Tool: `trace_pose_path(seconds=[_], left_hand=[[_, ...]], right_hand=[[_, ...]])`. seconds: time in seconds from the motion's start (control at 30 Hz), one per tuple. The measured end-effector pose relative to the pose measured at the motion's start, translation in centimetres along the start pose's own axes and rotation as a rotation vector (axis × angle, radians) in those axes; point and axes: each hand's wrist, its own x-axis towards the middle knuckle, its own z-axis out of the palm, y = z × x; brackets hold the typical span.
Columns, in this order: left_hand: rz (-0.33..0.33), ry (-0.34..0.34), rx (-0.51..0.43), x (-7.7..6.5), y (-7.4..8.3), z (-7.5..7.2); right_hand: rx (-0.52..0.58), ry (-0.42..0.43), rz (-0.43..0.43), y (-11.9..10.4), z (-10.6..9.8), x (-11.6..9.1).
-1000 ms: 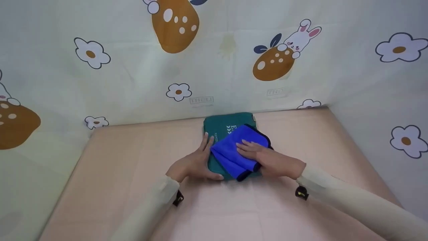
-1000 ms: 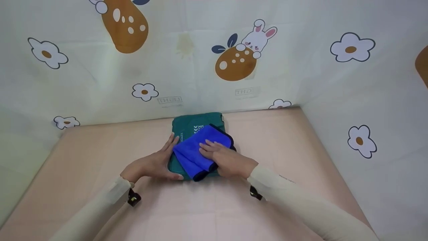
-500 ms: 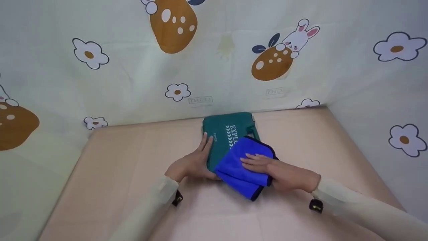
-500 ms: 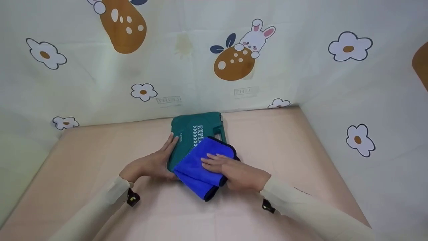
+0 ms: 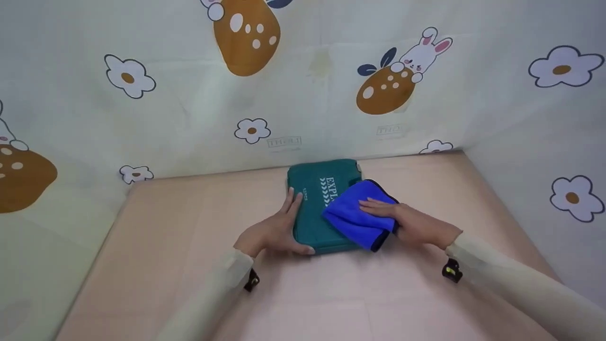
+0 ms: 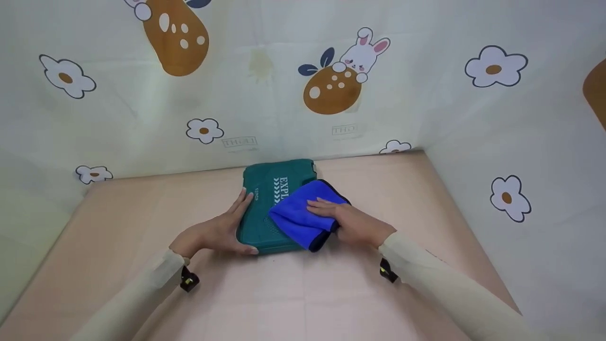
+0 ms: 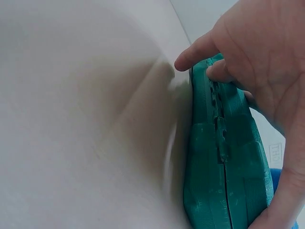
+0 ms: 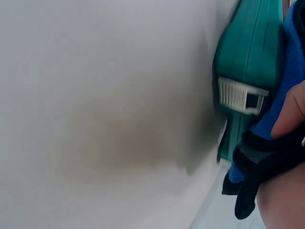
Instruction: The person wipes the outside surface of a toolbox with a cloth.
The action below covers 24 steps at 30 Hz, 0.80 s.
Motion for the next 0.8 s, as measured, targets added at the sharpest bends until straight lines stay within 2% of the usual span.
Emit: trace_pose_path(seconds=[0.13, 0.3, 0.47, 0.6, 0.7, 0.8], left_hand=[[-0.014, 0.001, -0.007, -0.1, -0.2, 0.1], [-0.014, 0.010, -0.011, -0.1, -0.3, 0.1], [-0.012, 0.014, -0.019, 0.1, -0.2, 0.2], [-0.015, 0.004, -0.025, 0.2, -0.2, 0.4], [-0.010, 0.005, -0.027, 0.2, -0.1, 0.4], [0.004, 0.013, -0.027, 0.2, -0.1, 0.4]], right_hand=[[0.002, 0.027, 0.061, 1.0, -0.4, 0.6], [-0.007, 0.044, 0.094, 2.3, -1.0, 1.3], [-0.018, 0.073, 0.188, 4.3, -2.7, 1.0], [0.039, 0.209, 0.260, 6.6, -4.8, -0.5], [0.158, 0.360, 0.336, 7.8, -6.8, -1.9], [0.295, 0.463, 0.452, 8.0, -8.9, -3.5]])
